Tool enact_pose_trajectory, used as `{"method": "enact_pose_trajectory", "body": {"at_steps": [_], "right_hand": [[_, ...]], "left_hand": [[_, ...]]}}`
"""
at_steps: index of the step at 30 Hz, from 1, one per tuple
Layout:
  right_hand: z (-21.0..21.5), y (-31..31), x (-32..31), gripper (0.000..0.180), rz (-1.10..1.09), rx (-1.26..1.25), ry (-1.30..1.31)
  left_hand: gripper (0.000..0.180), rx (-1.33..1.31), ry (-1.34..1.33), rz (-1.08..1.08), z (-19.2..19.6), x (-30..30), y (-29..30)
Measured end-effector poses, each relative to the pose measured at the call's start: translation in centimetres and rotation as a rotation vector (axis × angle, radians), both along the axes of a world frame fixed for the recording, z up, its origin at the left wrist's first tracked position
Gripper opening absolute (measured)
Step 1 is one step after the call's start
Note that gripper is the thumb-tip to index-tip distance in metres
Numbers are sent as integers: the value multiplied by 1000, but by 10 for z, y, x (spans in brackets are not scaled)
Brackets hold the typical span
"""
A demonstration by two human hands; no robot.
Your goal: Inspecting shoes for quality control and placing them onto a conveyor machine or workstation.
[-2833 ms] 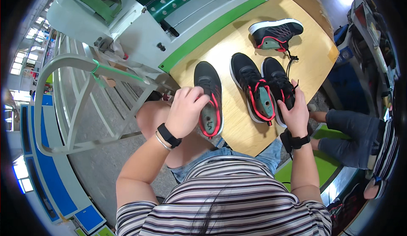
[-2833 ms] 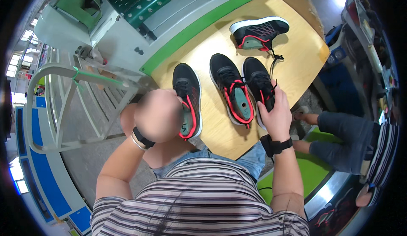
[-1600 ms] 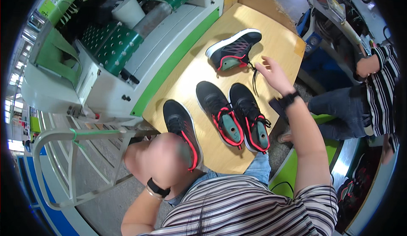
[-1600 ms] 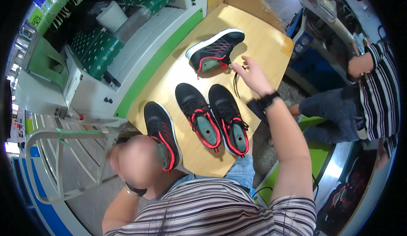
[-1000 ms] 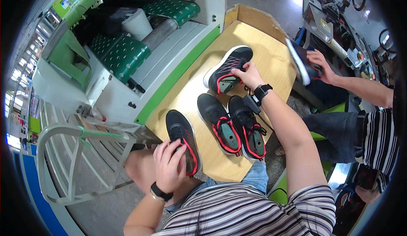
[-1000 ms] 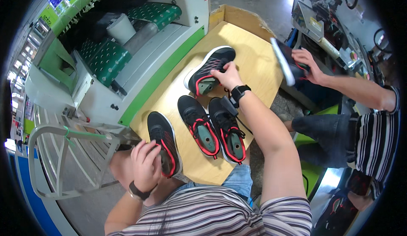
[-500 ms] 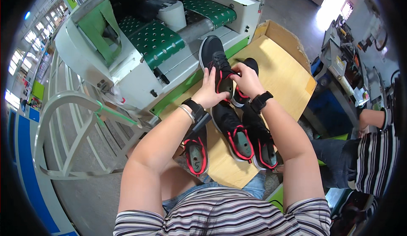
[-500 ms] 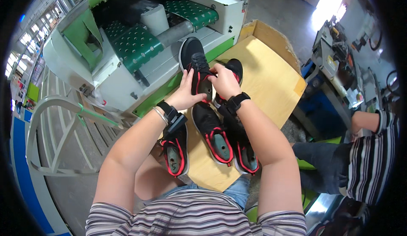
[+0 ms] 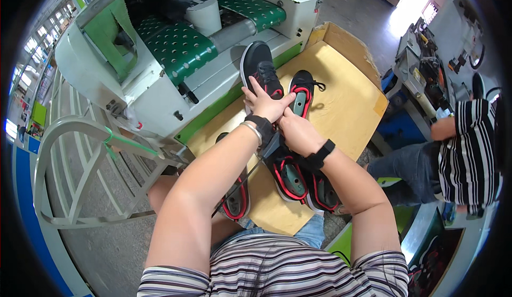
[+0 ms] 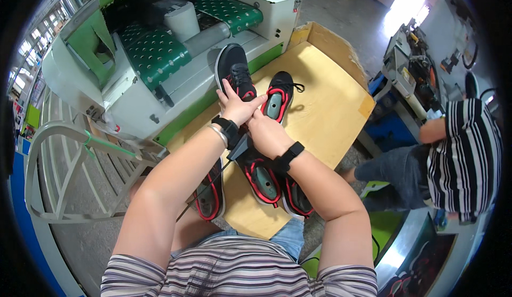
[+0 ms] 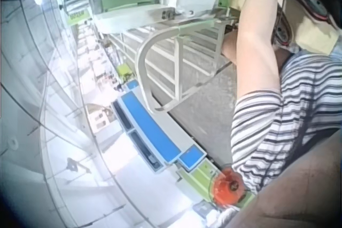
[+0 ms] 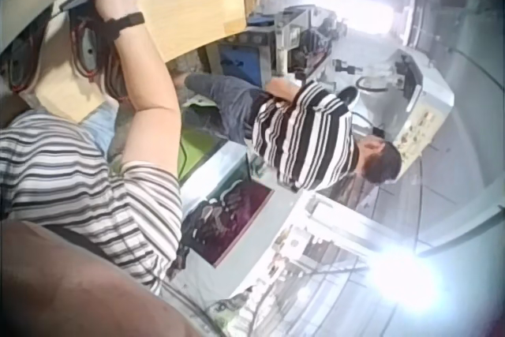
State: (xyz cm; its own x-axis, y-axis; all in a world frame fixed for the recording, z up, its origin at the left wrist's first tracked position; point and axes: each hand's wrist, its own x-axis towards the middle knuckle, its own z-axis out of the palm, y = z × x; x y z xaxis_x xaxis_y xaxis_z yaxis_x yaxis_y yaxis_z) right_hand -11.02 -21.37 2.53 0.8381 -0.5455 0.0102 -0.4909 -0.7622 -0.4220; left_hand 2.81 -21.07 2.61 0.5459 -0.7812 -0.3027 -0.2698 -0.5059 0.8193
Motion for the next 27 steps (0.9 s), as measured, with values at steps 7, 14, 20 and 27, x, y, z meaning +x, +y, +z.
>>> {"method": "enact_pose_trajectory", "body": {"at_steps": [7,14,20,27], "right_hand": [[49,40,-106,42,-157,297,-226],[-19,133,-154,82,-529,388,-399],[-34,148,-146,74,-588,132,-336],[-49,167,-170,68,-656,105,-376]], "left_hand": [[132,10,-211,203,-41,-16,-7],[131,-116,-289,204,-46,-18,-10],[66,-431,568,-66,-24,51,9],[45,-522,853,-222,135,101,55]]}}
